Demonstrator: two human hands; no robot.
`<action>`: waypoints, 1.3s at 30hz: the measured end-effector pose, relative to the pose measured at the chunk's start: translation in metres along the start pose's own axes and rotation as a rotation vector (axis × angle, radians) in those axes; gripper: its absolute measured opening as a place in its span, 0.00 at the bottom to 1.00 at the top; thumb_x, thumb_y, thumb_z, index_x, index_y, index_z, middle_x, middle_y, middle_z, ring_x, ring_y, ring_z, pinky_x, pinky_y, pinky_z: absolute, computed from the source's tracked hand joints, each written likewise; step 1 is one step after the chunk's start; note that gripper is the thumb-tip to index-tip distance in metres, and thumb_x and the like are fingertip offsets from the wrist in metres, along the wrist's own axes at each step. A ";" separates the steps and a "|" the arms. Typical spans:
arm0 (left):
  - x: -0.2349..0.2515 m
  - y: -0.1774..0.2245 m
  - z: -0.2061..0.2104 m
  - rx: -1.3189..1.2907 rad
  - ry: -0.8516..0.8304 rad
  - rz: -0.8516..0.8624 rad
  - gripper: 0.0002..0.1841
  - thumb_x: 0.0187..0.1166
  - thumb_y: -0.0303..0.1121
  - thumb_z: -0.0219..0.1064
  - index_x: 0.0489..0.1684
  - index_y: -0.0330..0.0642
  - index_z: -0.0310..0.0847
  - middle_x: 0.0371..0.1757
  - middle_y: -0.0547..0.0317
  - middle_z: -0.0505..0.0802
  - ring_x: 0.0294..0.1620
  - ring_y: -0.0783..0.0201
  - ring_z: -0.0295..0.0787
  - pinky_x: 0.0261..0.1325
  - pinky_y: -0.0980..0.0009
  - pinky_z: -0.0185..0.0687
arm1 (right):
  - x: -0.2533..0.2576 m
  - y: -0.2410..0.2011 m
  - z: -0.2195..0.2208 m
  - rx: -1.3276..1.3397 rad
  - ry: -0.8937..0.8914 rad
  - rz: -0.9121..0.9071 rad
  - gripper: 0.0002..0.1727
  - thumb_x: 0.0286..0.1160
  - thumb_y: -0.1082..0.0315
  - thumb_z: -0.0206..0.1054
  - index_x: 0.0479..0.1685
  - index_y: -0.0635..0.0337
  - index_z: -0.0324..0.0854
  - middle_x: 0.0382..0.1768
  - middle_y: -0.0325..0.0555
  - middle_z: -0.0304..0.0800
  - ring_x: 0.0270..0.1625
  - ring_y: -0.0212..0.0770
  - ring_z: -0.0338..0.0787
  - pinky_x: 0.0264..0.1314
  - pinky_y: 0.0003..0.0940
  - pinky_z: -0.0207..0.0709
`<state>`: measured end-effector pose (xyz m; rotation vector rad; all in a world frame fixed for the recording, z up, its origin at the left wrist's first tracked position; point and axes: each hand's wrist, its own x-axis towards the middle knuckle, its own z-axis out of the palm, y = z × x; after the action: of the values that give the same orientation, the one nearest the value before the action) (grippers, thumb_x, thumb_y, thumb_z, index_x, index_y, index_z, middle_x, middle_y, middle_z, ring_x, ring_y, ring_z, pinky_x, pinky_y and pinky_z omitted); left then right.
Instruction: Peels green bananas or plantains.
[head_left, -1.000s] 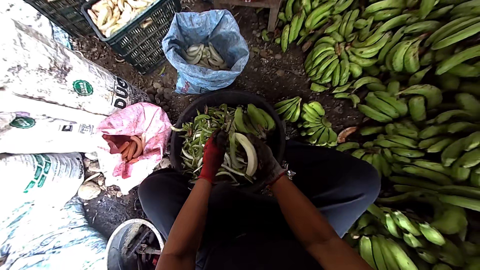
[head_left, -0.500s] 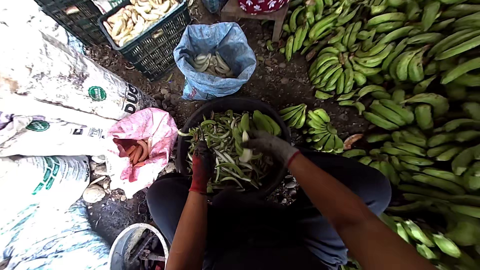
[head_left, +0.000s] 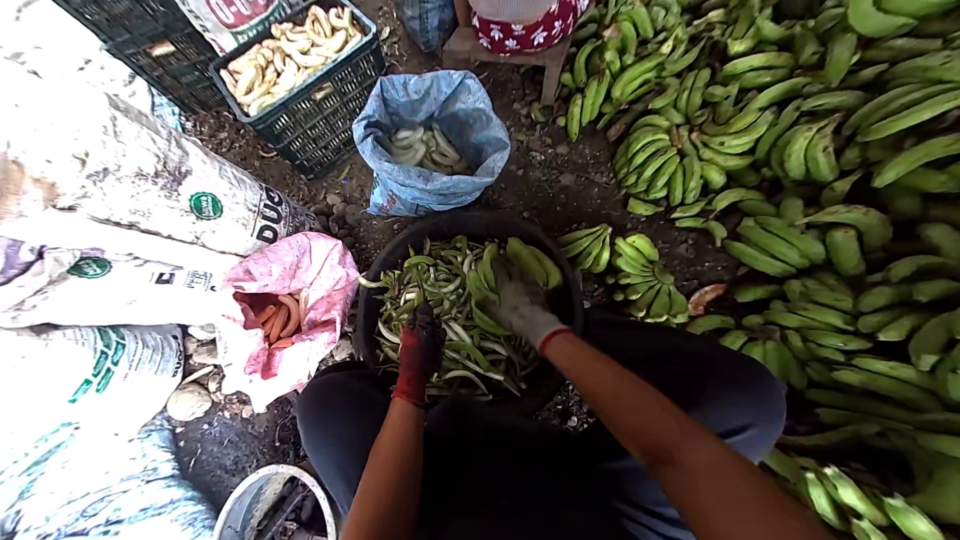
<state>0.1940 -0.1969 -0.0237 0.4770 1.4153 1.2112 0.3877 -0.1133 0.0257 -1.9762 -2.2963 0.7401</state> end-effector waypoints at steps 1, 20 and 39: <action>0.000 -0.003 0.000 0.035 -0.014 -0.007 0.20 0.95 0.47 0.46 0.56 0.39 0.77 0.27 0.60 0.81 0.21 0.65 0.77 0.27 0.67 0.81 | 0.001 0.008 0.023 -0.077 -0.047 0.014 0.58 0.63 0.36 0.75 0.94 0.51 0.51 0.89 0.66 0.54 0.87 0.71 0.60 0.80 0.76 0.58; 0.007 -0.064 0.091 0.178 -0.059 -0.069 0.22 0.89 0.46 0.61 0.67 0.35 0.72 0.30 0.48 0.84 0.22 0.58 0.80 0.25 0.58 0.82 | 0.030 0.044 0.033 0.811 0.278 0.334 0.47 0.61 0.30 0.74 0.82 0.42 0.74 0.67 0.48 0.88 0.70 0.47 0.86 0.76 0.58 0.76; 0.012 -0.045 0.024 0.303 -0.244 -0.038 0.20 0.88 0.44 0.61 0.67 0.37 0.78 0.37 0.49 0.91 0.27 0.59 0.86 0.30 0.60 0.87 | -0.008 0.043 -0.075 2.073 0.222 -0.167 0.31 0.89 0.53 0.56 0.85 0.58 0.58 0.61 0.61 0.86 0.60 0.58 0.90 0.63 0.56 0.86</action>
<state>0.2282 -0.1943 -0.0637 0.7769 1.3932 0.8765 0.4532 -0.0917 0.0790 -0.6375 -0.4762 1.5818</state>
